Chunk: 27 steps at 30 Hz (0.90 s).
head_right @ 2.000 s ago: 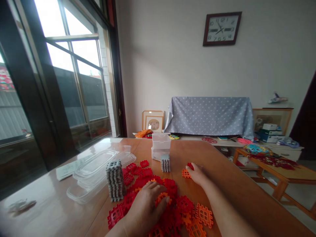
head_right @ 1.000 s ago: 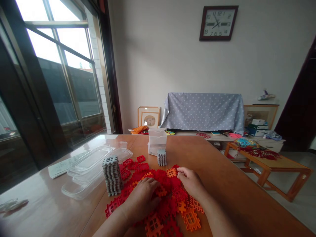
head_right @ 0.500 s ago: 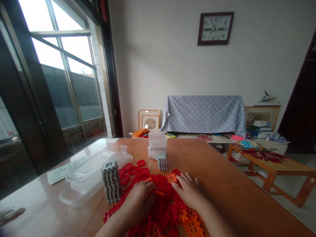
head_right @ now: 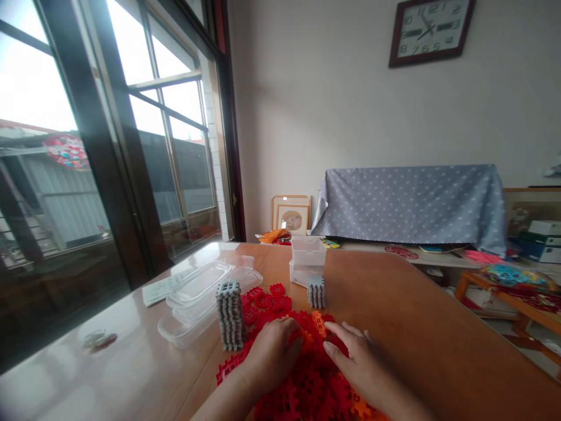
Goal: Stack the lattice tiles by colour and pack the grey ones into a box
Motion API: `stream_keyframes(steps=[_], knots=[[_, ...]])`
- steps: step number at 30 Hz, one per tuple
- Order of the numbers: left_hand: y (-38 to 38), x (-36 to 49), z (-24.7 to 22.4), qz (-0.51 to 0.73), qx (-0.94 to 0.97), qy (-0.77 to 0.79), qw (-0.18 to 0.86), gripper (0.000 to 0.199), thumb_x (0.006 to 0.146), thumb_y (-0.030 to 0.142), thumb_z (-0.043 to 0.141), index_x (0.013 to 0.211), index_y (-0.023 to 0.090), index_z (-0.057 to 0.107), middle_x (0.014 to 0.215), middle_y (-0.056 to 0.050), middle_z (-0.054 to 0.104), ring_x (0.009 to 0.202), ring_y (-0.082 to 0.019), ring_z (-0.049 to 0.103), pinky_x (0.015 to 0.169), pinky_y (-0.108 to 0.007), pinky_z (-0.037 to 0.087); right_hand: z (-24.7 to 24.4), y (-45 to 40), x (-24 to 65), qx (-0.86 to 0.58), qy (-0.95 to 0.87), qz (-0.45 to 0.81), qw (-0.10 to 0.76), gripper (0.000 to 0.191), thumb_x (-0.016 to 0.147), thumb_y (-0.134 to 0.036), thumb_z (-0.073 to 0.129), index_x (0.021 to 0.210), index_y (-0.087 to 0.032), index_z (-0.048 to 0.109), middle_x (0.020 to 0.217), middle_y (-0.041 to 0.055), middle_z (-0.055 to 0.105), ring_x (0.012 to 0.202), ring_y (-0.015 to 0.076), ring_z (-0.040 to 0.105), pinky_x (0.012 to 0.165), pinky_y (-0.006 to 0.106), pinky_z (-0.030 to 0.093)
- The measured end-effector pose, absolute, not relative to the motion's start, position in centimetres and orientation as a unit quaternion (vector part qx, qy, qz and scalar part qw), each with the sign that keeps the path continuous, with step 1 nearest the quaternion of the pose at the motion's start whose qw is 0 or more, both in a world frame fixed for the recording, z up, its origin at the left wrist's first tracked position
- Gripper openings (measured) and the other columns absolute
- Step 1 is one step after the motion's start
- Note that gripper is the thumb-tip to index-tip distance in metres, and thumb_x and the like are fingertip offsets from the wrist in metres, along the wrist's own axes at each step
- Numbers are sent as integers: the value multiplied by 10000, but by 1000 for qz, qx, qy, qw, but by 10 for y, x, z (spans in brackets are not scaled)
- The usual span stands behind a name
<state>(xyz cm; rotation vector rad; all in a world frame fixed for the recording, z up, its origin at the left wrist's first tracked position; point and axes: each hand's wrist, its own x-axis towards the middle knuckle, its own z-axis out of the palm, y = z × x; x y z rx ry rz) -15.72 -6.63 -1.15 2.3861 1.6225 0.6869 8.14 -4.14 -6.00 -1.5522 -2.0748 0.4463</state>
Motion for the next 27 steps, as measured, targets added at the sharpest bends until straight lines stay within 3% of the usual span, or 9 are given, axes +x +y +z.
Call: stream_keyframes(steps=[4,7,10,13,17,21,27], knots=[[-68,-158,-9,230,793,555,95,101,895,282,509,886,235,598,954,-28,713,861,-201,639,718,-284,426,-61,-51,71,-546,-788,210,190,577,938,-679,409,1423,-400,548,1551,34,478,1497,316,317,1236,598,127],[-70,-159,-6,219,784,571,108,157,911,291,491,963,246,632,992,-38,728,896,-217,657,754,-292,449,-61,-55,64,-533,-793,224,195,555,947,-649,411,1393,-373,591,1537,43,495,1488,324,334,1246,589,70],[-72,-160,-1,208,766,595,127,260,944,306,456,1131,265,632,1069,-50,730,989,-237,663,828,-308,469,-58,-53,65,-502,-780,263,267,524,961,-613,404,1334,-335,645,1432,44,610,1380,299,498,1221,490,270],[-71,-163,3,208,746,616,141,329,963,298,437,1254,278,588,1125,-53,719,1048,-236,652,882,-317,475,-52,-47,77,-515,-737,273,343,491,941,-592,452,1266,-303,679,1319,61,693,1240,292,616,1079,399,461],[-67,-163,1,253,747,604,115,328,940,264,475,1243,244,598,1223,-75,666,1141,-245,595,977,-345,449,-48,-38,102,-578,-697,216,366,417,914,-503,488,1180,-273,712,1210,66,745,1139,286,670,987,376,503],[-66,-157,-3,274,781,553,100,330,922,282,512,1231,240,620,1220,-84,645,1177,-269,549,1028,-388,423,-52,-31,117,-610,-693,192,333,397,894,-441,490,1153,-240,713,1134,63,760,1034,253,696,901,337,516],[-73,-149,-11,220,840,478,132,499,844,427,656,1323,299,595,1419,-53,561,1354,-335,415,1131,-478,344,-48,-39,107,-646,-728,83,211,504,846,-639,567,1096,-234,733,980,117,706,964,299,648,847,383,475]])
